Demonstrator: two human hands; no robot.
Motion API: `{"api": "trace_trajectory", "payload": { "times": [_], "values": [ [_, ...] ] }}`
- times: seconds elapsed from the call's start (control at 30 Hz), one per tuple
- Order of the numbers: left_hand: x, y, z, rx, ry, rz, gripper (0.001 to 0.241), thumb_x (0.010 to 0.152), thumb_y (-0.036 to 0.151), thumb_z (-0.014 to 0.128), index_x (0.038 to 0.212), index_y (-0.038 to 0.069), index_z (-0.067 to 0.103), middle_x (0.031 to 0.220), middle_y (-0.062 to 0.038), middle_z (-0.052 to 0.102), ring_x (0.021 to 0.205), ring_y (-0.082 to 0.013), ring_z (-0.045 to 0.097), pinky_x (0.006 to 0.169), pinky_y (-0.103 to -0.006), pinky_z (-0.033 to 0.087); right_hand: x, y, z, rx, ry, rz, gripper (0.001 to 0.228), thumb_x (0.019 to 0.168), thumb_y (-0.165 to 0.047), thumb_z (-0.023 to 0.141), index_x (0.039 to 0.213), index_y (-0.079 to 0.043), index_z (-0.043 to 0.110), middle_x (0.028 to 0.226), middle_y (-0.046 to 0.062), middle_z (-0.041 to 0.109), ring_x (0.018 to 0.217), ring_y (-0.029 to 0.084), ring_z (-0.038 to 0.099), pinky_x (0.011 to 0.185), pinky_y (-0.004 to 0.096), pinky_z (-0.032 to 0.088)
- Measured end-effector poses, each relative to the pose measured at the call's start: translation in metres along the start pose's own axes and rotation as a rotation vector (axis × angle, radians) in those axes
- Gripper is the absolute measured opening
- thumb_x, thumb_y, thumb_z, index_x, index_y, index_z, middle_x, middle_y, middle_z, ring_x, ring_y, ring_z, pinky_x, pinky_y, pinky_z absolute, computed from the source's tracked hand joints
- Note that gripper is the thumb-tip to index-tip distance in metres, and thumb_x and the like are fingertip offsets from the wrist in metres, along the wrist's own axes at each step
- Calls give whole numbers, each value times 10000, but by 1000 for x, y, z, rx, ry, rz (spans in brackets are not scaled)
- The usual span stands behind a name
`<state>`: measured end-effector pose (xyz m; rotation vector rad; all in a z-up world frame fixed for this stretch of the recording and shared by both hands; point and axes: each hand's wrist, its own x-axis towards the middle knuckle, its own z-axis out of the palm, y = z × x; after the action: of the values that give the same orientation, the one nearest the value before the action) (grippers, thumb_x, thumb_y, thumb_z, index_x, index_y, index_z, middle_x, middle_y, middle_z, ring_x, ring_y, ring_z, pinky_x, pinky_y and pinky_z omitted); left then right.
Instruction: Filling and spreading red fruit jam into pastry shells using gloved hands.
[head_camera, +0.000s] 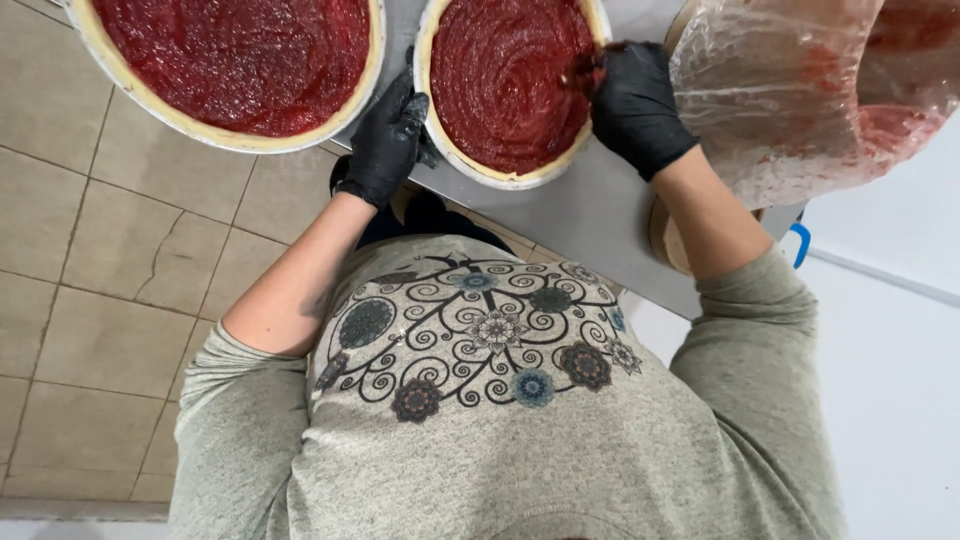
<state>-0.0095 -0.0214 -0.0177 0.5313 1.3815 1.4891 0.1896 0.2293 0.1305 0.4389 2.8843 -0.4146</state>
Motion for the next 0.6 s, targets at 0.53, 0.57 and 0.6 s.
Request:
{"api": "trace_trajectory", "payload": {
  "times": [0.53, 0.57, 0.6],
  "values": [
    [-2, 35, 5, 47, 36, -131, 468, 1072, 178, 553, 1525, 73, 501, 1157, -54, 738, 781, -69, 675, 674, -241, 573, -2, -29, -40, -96, 151, 16, 368, 834, -8, 619, 1133, -104, 811, 1043, 134, 772, 841, 339, 721, 747, 432, 576],
    [-4, 40, 4, 129, 36, -107, 457, 1076, 178, 549, 1521, 76, 519, 1154, -51, 744, 813, -67, 687, 721, -240, 583, -3, -34, -45, -45, 185, 32, 393, 800, -11, 612, 1136, -99, 797, 1099, 142, 766, 900, 334, 730, 807, 411, 593],
    [-4, 21, 2, 132, 52, -104, 457, 1076, 178, 549, 1521, 76, 519, 1154, -51, 744, 813, -67, 687, 721, -240, 583, -6, -35, -46, -40, 187, 15, 393, 800, -11, 612, 1136, -99, 797, 1099, 142, 766, 900, 334, 730, 807, 411, 593]
  ]
}}
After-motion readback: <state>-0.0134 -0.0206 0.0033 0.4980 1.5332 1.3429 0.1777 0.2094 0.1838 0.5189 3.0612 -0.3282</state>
